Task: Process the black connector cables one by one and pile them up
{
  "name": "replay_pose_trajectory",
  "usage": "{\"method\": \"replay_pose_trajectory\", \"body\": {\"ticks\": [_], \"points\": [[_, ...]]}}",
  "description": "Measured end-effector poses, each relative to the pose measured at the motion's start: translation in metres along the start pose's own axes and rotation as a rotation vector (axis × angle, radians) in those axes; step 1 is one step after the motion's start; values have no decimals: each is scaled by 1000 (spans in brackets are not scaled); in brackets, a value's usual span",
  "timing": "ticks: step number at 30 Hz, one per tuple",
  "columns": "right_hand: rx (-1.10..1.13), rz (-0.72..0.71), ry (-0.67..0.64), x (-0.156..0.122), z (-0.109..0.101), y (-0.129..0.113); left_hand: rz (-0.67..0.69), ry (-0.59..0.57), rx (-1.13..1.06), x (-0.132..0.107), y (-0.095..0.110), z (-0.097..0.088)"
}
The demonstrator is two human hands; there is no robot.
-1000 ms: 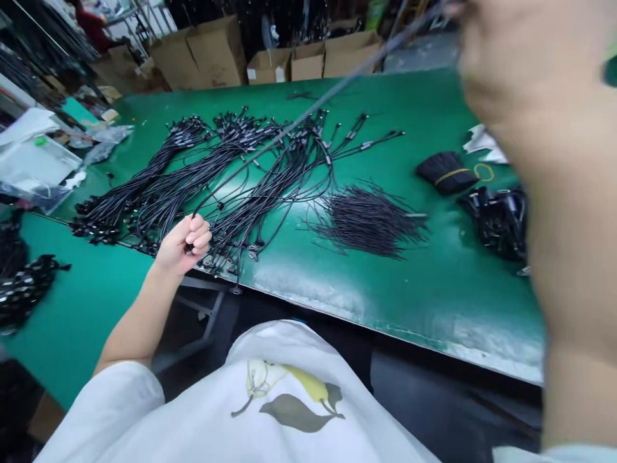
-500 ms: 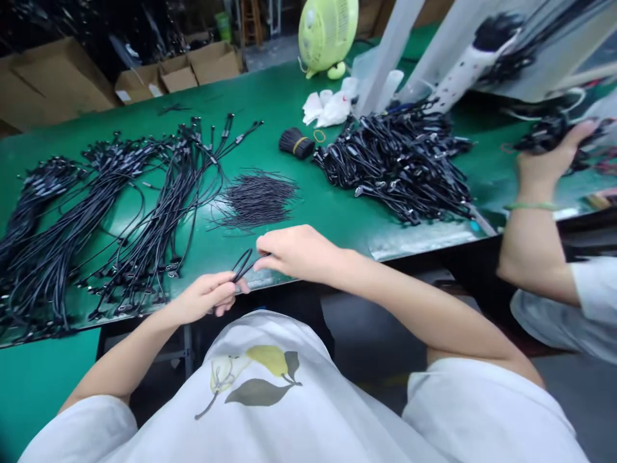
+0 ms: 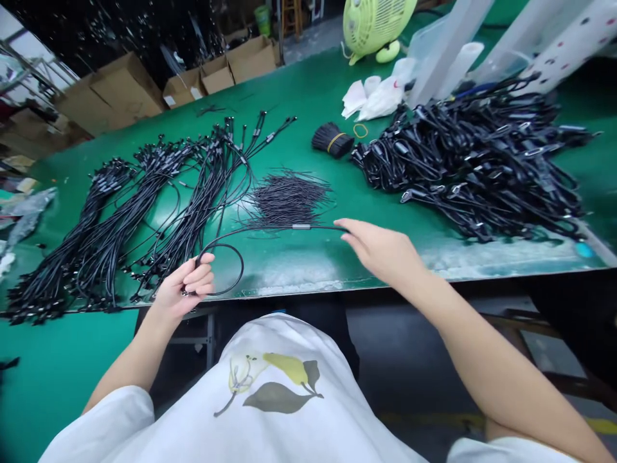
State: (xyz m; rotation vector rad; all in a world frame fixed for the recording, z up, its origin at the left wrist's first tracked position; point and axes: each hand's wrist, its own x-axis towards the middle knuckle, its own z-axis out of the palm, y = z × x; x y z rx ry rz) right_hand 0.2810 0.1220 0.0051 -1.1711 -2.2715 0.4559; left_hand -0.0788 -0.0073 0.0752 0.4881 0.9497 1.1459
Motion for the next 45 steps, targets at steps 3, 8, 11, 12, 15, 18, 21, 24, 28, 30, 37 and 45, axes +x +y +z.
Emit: {"method": "replay_pose_trajectory", "body": {"ticks": [3,8,11,12,15,18,21,24,28,30,37,45], "points": [[-202,-194,-172,-11,7,-39,106,28,117,14,-10,9],[-4,-542,-432,-14,14,-109,277,-102,684,34,-42,34],[190,-407,-258,3,18,-114,155,-298,834,30,-56,38],[271,-335,-185,8,22,-111,128,-320,787,28,-58,38],[560,-88,-4,19,44,-100,139,-278,509,29,-63,38],[913,240,18,19,77,-101,149,-189,314,37,-71,42],[1263,528,57,17,97,-109,43,-105,230,46,-86,45],[1568,624,-16,17,96,-115,26,56,141,48,-97,43],[1624,610,-56,17,92,-121,88,18,296,48,-103,36],[1520,569,116,17,95,-126,103,-77,428,49,-105,33],[1274,401,153,14,92,-145,18,-305,778,57,-98,22],[1106,231,104,17,73,-144,212,-237,746,57,-82,31]]}}
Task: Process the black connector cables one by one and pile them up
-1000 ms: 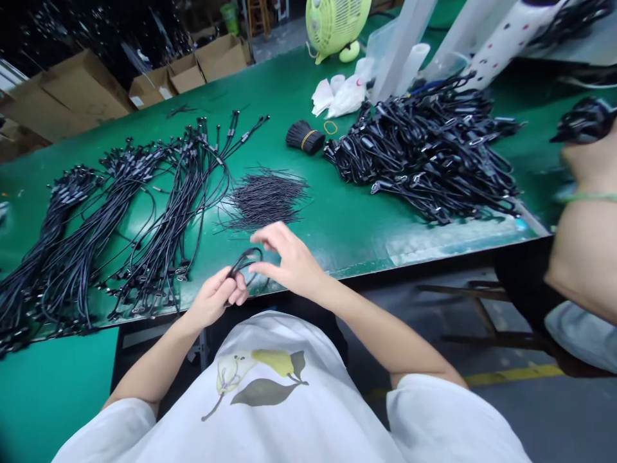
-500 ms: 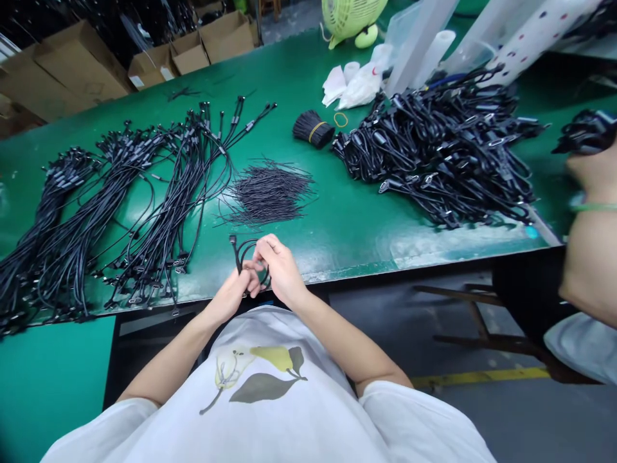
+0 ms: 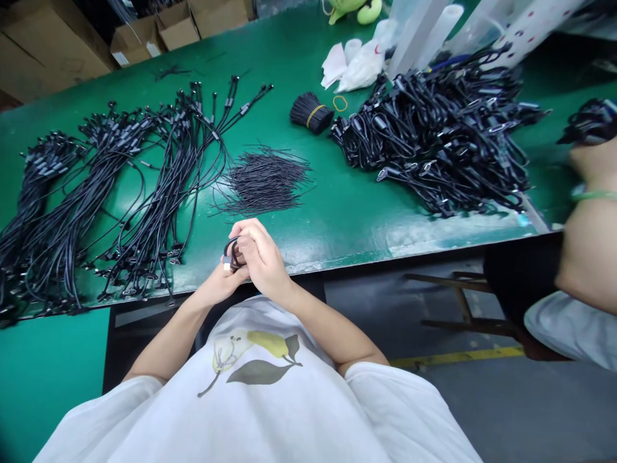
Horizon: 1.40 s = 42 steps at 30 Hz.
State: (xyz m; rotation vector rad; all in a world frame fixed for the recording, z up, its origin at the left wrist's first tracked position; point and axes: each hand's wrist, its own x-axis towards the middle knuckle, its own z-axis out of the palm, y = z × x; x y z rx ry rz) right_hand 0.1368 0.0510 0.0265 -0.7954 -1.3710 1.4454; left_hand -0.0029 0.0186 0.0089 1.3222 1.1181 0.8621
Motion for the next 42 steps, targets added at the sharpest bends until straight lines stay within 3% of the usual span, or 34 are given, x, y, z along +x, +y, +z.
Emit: {"method": "replay_pose_trajectory", "body": {"ticks": [3,6,8,12,15,17,19,21,24,26,29,32,35,38,42], "points": [[-44,-45,-64,-1,-1,-7,-16,60,-41,0,6,-1],[106,37,-133,-3,2,-10,-53,61,-98,0,4,-1],[259,164,-117,-5,5,-10,-85,-21,-164,-1,-2,2],[531,385,-42,-1,8,-8,-208,-313,-460,-12,-9,17],[582,418,-77,7,2,-9,-320,-224,-663,-22,-5,29],[464,332,-74,11,-10,-11,-353,-115,-661,-25,-1,30],[212,108,-33,13,-26,-12,-353,-48,-592,-27,-1,25],[-168,-195,-86,10,-41,-11,-352,-25,-492,-26,-4,14],[-774,-482,-436,-1,-53,1,-341,-120,-140,-26,-6,-1],[-1050,-441,-706,-13,-52,12,-266,-206,292,-27,-5,-7],[-1160,-151,-953,-31,-48,22,-30,-381,845,-34,1,-10],[-804,138,-1123,-42,-49,17,237,-565,1035,-44,7,-9],[-457,288,-1228,-48,-51,16,409,-602,1093,-53,4,-8],[-760,179,-1095,-53,-47,30,331,-566,1130,-52,-10,-6],[-1214,-108,-872,-55,-39,53,-51,-381,969,-38,-28,-7]]}}
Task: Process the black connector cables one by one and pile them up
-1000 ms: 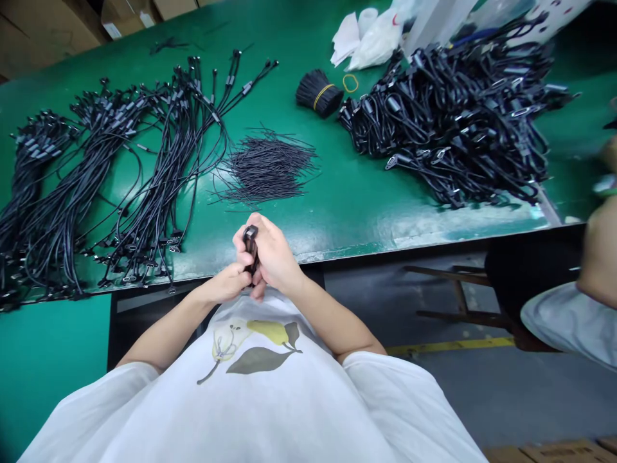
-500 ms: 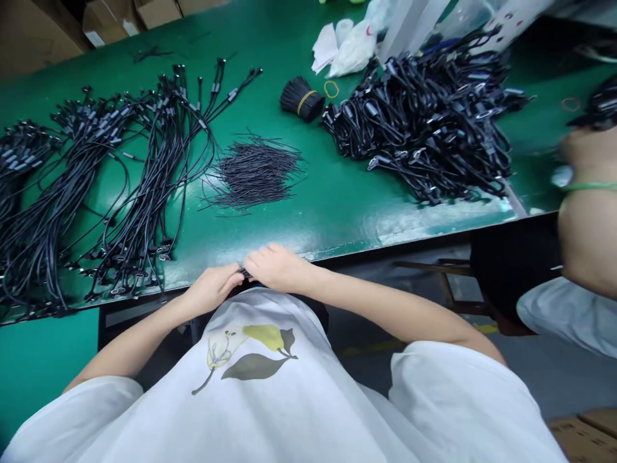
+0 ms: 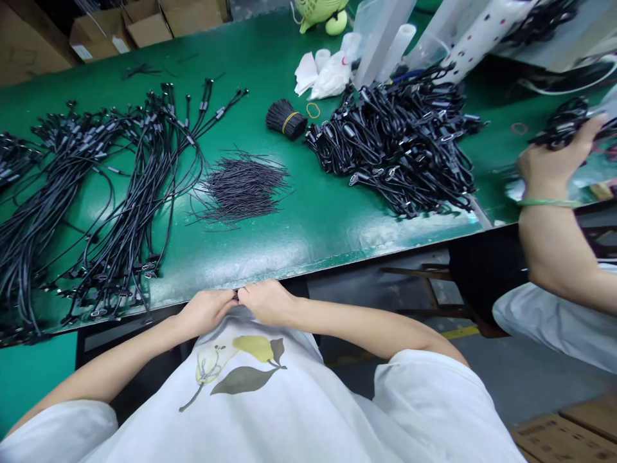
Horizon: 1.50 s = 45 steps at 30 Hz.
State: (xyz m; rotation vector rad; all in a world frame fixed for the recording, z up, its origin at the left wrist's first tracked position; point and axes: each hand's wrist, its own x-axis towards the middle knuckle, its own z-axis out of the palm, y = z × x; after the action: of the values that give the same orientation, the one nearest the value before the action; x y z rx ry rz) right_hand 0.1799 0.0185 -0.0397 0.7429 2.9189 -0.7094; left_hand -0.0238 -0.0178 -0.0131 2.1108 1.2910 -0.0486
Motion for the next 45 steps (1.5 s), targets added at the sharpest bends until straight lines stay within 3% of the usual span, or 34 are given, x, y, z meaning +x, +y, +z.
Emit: {"method": "replay_pose_trajectory", "body": {"ticks": [3,7,9,11,13,15,20,28,34,40,45], "points": [[-73,-76,63,7,-6,9,-113,-20,-356,5,-5,-3],[98,-306,149,32,-46,47,-217,0,-845,-1,-7,-3],[124,-206,346,58,-69,77,-284,107,-1043,-4,-6,-1],[8,39,532,90,-86,108,-320,216,-1183,-5,-5,0],[-147,182,546,116,-96,132,-313,284,-1253,-4,-4,-2],[-266,187,494,129,-97,144,-291,331,-1273,-2,-4,-6],[-395,322,599,116,-87,139,-305,480,-1328,10,-4,-14],[-371,271,473,127,-92,136,-196,430,-1440,22,8,-20],[-273,386,637,104,-93,121,-247,514,-1538,21,12,-20],[-169,494,797,87,-83,114,-159,503,-1551,29,16,-27],[-25,497,896,66,-73,108,-145,483,-1583,34,21,-27]]}}
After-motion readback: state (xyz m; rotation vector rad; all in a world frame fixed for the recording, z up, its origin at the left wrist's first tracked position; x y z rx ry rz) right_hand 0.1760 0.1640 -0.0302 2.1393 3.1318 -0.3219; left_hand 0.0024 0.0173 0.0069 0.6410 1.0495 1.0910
